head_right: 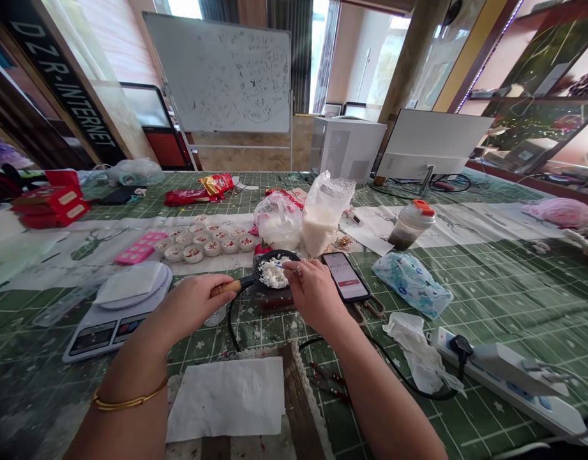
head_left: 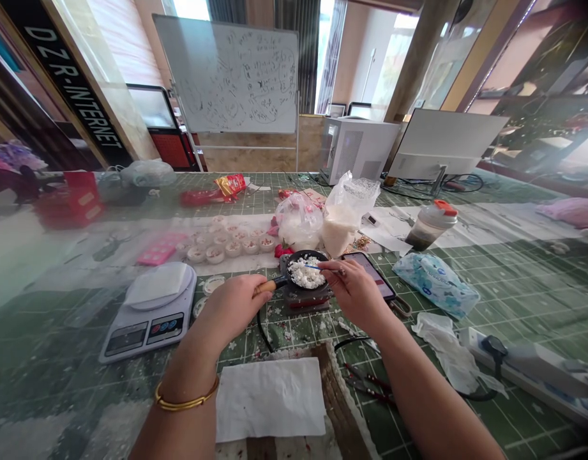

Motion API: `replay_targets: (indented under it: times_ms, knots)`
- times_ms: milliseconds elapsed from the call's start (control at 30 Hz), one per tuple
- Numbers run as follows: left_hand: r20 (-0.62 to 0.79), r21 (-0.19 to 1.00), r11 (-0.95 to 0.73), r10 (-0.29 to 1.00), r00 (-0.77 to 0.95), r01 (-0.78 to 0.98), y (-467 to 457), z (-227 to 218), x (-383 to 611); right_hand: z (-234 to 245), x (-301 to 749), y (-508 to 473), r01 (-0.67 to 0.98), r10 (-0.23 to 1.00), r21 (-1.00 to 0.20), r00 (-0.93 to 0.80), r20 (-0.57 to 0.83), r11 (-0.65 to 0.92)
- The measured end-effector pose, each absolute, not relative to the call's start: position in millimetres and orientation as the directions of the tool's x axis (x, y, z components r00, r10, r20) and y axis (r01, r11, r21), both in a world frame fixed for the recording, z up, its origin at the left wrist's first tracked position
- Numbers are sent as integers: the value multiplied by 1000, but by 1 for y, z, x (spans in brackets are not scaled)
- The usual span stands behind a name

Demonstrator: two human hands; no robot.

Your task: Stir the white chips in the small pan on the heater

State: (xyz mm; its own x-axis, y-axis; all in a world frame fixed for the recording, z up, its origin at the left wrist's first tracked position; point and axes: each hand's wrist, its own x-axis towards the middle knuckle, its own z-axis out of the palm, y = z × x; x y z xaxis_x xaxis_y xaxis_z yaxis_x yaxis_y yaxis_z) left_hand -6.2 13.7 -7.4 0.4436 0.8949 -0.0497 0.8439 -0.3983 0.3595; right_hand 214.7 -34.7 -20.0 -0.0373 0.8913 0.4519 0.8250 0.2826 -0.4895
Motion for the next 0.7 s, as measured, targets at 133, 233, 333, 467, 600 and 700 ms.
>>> replay_targets:
  times_ms: [133, 233, 333, 467, 600, 700]
  knots:
    - [-67, 357, -392, 894, 442, 848, 13, -7, -7, -21, 214, -39, 822, 853, -475, -25, 521, 314]
    - [-65, 358, -382, 900, 431, 852, 13, -7, -7, -24, 216, -45, 815, 875, -460, -114, 470, 353]
    - [-63, 357, -382, 901, 430, 852, 13, -7, -7, -27, 221, -54, 820, 851, -443, -98, 515, 362]
    - [-55, 358, -383, 902, 429, 851, 13, -8, -8, -32, 229, -64, 853, 842, -381, -118, 526, 358]
    - [-56, 353, -383, 902, 428, 853, 12, -8, -8, -36, 228, -69, 847, 853, -384, -142, 503, 367]
    - [-61, 351, -381, 903, 426, 856, 12, -8, -8, -37, 226, -69, 833, 829, -391, -136, 542, 392]
